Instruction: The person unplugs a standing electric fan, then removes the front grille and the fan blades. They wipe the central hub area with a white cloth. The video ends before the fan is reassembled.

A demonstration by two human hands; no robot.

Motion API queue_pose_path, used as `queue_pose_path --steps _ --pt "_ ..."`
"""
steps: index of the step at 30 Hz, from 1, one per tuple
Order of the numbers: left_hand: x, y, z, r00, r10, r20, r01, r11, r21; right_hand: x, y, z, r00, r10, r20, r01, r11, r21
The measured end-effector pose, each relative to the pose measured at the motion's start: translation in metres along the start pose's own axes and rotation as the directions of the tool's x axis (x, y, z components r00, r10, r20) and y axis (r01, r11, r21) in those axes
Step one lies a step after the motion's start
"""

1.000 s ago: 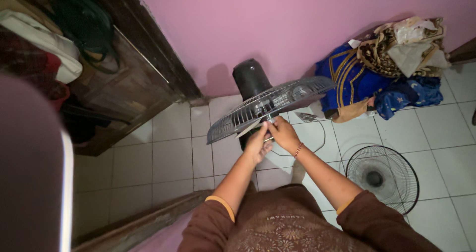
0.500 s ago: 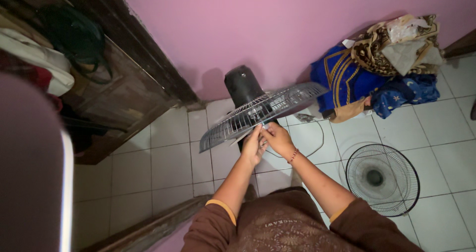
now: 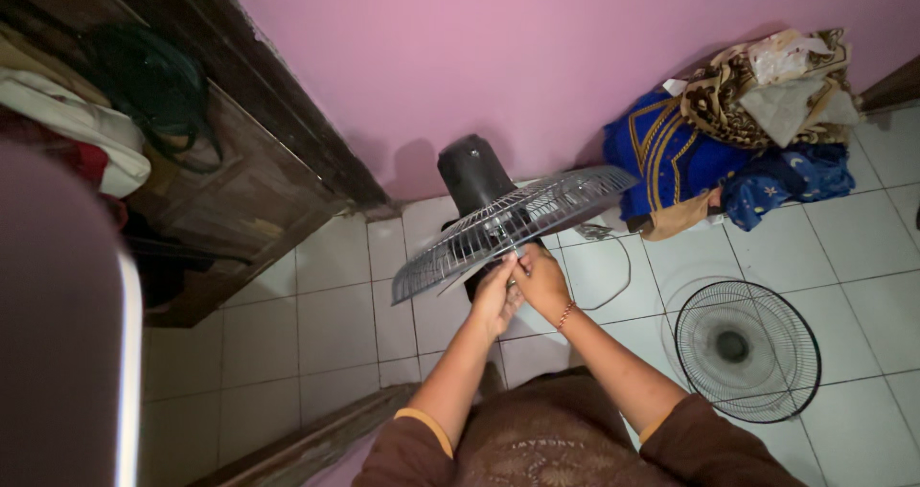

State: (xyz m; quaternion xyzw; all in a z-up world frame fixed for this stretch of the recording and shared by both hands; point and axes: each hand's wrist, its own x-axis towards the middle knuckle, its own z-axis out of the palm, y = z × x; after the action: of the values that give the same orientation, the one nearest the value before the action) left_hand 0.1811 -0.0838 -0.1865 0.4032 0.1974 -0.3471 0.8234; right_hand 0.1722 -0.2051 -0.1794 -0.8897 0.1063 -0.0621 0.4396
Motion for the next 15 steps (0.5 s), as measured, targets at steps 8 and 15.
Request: queue_pose_path --steps 8,15 --pt "0.018 -0.003 -0.011 0.998 0.065 -0.006 -0.065 0.996 -0.063 -0.005 -0.022 -0.014 0.991 -0.106 -0.081 0.091 0.982 -0.167" --pt "0.04 -0.008 -0.007 0.994 0.084 -0.075 -0.095 0.983 -0.157 -0.001 -0.028 -0.018 0.982 -0.146 -0.116 0.124 0.977 -0.174"
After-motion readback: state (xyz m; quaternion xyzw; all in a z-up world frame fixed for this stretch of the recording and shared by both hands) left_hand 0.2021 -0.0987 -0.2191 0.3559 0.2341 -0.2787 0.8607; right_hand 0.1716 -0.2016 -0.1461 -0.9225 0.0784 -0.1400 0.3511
